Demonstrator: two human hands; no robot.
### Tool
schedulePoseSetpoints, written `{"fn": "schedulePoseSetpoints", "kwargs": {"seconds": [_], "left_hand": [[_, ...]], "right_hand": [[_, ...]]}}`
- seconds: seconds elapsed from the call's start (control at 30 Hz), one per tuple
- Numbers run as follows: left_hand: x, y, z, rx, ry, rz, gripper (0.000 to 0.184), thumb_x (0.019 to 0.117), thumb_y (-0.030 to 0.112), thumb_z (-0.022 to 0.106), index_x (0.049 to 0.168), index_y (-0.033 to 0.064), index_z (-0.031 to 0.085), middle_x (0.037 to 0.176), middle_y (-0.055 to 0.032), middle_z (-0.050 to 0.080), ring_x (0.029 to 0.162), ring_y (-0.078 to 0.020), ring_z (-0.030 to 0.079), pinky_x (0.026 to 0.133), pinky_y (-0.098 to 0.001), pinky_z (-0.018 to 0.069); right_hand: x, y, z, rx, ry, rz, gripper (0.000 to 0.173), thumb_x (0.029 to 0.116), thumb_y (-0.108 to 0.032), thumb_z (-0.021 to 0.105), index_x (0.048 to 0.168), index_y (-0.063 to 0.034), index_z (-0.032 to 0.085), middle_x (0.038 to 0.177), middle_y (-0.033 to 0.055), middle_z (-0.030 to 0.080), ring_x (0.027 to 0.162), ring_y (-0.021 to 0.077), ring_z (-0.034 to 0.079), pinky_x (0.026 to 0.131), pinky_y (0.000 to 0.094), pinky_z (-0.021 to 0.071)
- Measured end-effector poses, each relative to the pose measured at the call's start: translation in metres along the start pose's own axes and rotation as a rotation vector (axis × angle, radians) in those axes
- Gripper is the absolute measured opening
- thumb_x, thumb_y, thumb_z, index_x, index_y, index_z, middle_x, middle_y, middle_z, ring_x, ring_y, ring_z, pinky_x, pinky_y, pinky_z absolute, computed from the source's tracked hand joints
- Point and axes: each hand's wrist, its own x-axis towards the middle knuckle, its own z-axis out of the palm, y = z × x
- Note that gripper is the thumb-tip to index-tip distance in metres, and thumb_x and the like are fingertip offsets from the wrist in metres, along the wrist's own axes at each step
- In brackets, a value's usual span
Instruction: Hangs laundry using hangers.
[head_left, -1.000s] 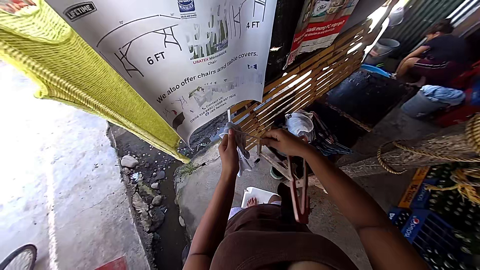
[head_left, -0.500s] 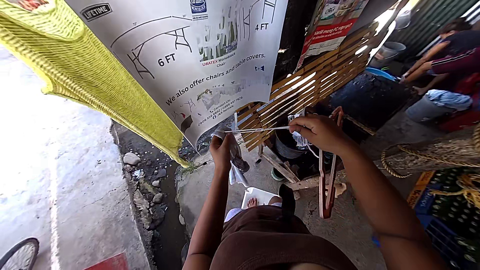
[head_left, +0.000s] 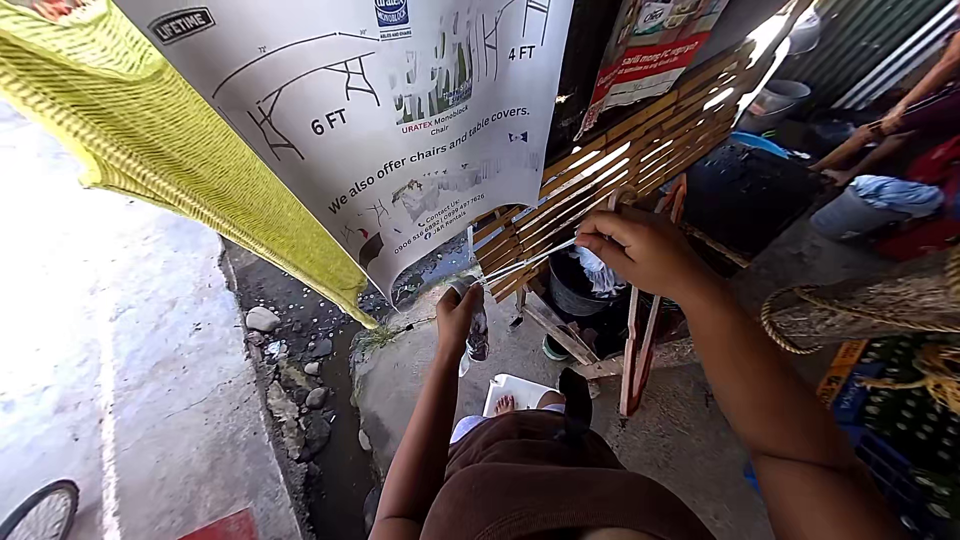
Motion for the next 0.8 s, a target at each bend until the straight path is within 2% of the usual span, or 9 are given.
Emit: {"fn": "schedulePoseSetpoints", "kwargs": {"seconds": [0.17,0.27,0.3,0.37,0.43,0.47,0.57,0.73,0.8], "left_hand": [[0.005,-0.005,-0.003,0.07,0.074,-0.049,0.014,0.098,0.009,0.067,0.093,-0.0032,0.062,0.068,0.0003,0.062,0.059,-0.0023,0.06,0.062,-0.0208,0.0527],[0.01,-0.003,-0.011,0.052,0.115,-0.011,0.016,0.1,0.011,0.064,0.092,-0.0023,0.062,0.066,-0.0002,0.061,0.058,-0.0035,0.06,0.06,-0.0223,0.053],[0.011,0.0,-0.013,0.049,0.121,0.0,0.017,0.1009,0.012,0.063,0.091,-0.0019,0.062,0.066,0.0,0.061,0.058,-0.0036,0.06,0.06,-0.0224,0.0531],[0.013,0.008,-0.015,0.057,0.125,0.011,0.017,0.1013,0.012,0.063,0.091,-0.0013,0.062,0.065,0.0008,0.059,0.057,-0.0038,0.058,0.059,-0.0222,0.0513],[0.014,0.016,-0.015,0.066,0.103,0.024,0.016,0.1016,0.013,0.062,0.092,-0.0005,0.063,0.065,0.0011,0.059,0.057,-0.004,0.058,0.06,-0.0224,0.0515],[0.015,0.019,-0.015,0.068,0.089,0.029,0.018,0.1022,0.014,0.062,0.092,-0.0001,0.063,0.065,0.0014,0.059,0.058,-0.004,0.058,0.06,-0.0224,0.051],[0.017,0.03,-0.014,0.075,0.048,0.037,0.021,0.1033,0.016,0.06,0.089,0.0012,0.062,0.065,0.0016,0.059,0.057,-0.0039,0.057,0.059,-0.0224,0.0504],[0.019,0.039,-0.013,0.091,0.014,0.059,0.017,0.1026,0.016,0.061,0.093,0.002,0.063,0.067,0.0027,0.06,0.058,-0.0033,0.057,0.06,-0.022,0.0511],[0.017,0.04,-0.013,0.094,-0.003,0.076,0.015,0.1025,0.015,0.061,0.097,0.0012,0.065,0.069,0.0027,0.062,0.06,-0.0029,0.059,0.061,-0.0219,0.0526]], "right_hand": [[0.014,-0.006,0.007,0.014,-0.052,-0.029,0.027,0.1022,-0.027,0.057,0.099,-0.0053,0.072,0.08,0.0114,0.064,0.065,0.0245,0.061,0.058,0.0419,0.0487],[0.019,0.0,0.01,0.118,-0.262,0.134,0.025,0.103,-0.025,0.061,0.114,-0.0041,0.069,0.086,0.0109,0.064,0.071,0.0229,0.059,0.066,0.0431,0.05],[0.019,0.005,0.014,0.148,-0.321,0.203,0.032,0.1034,-0.024,0.062,0.127,-0.003,0.062,0.089,0.0122,0.064,0.074,0.0242,0.06,0.069,0.0449,0.0512],[0.017,0.014,0.026,0.192,-0.418,0.347,0.058,0.1059,-0.018,0.057,0.155,-0.0028,0.031,0.095,0.017,0.064,0.081,0.0289,0.063,0.077,0.05,0.0535],[0.015,0.019,0.035,0.208,-0.502,0.457,0.065,0.108,-0.007,0.046,0.162,-0.002,0.008,0.102,0.0202,0.064,0.091,0.0313,0.067,0.088,0.0499,0.0537],[0.014,0.021,0.038,0.208,-0.531,0.482,0.065,0.1079,-0.003,0.043,0.161,0.0002,0.007,0.106,0.0219,0.065,0.096,0.033,0.067,0.093,0.0503,0.0526],[0.008,0.028,0.045,0.237,-0.595,0.48,0.053,0.1077,-0.003,0.043,0.157,0.0033,0.024,0.106,0.023,0.064,0.095,0.0339,0.066,0.092,0.0504,0.0526],[-0.01,0.046,0.049,0.38,-0.519,0.322,0.046,0.0994,-0.023,0.068,0.14,-0.0042,0.056,0.078,0.0052,0.058,0.062,0.0116,0.049,0.061,0.0319,0.045],[-0.014,0.05,0.052,0.374,-0.504,0.278,0.04,0.0991,-0.023,0.069,0.136,-0.0072,0.061,0.085,0.0072,0.062,0.065,0.0118,0.05,0.062,0.0315,0.0457]]}}
